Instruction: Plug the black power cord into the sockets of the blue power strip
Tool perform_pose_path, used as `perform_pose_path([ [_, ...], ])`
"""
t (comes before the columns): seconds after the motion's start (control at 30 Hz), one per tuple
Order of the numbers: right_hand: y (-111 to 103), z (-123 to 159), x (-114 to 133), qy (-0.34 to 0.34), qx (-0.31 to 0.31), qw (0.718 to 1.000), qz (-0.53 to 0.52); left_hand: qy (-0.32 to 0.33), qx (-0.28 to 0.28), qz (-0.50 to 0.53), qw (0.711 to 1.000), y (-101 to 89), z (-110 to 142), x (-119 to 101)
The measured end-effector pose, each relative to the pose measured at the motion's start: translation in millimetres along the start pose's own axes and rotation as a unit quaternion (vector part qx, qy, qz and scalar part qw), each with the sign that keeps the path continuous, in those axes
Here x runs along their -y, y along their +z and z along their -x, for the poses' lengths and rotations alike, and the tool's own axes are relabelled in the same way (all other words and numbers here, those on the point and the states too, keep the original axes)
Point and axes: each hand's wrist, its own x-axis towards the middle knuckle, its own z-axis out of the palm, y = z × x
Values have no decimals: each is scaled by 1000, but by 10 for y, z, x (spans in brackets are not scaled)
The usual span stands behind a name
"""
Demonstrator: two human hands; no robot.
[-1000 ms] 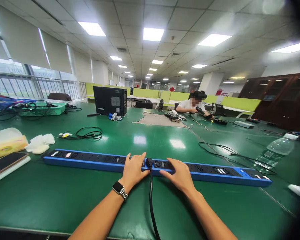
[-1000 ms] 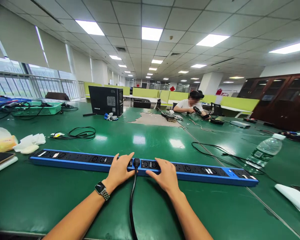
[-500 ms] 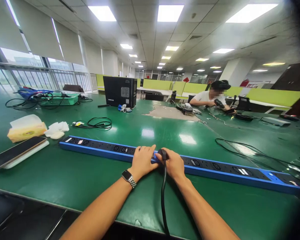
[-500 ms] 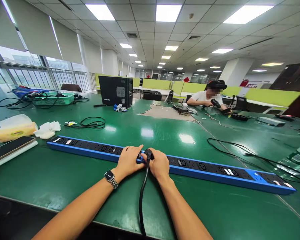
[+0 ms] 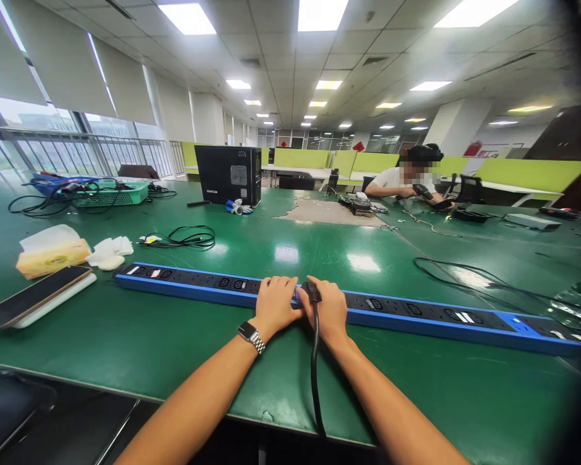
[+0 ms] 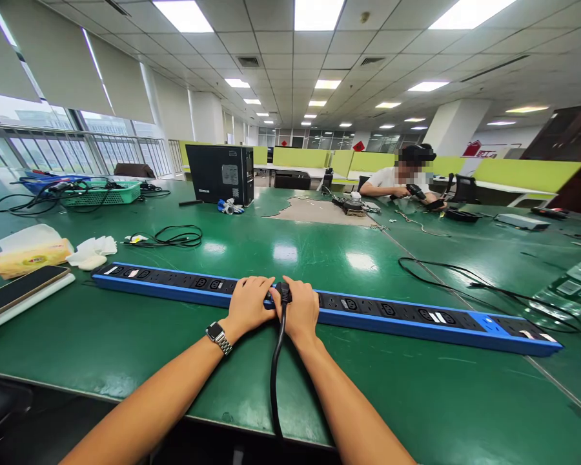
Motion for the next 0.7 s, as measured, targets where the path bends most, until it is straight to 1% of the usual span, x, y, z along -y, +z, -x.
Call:
perform_pose_path([
  [0.2,-20,-16,15,13,-5,1000,-2,-2,-2,5,1000,-12,-2,-23],
  [0.33,-28,-11,35,6,-16,1000,-21,-8,-6,6,1000,-13,-7,-36],
  [0.43,-46,-17,46,-1,-17,1000,-10,-10,-7,5,1000,-10,-9,-33],
  [0.5,-83,-38,10,7,-24,1000,1,-9,-8,4,1000,-8,-6,-26],
  [0.6,-198,-89,-171,57,-59,997,7,0,-14,4,1000,0,2,-11],
  [0.7,-367,-128,-473,154,-76,985,21,6,-22,6,1000,13,6,6],
])
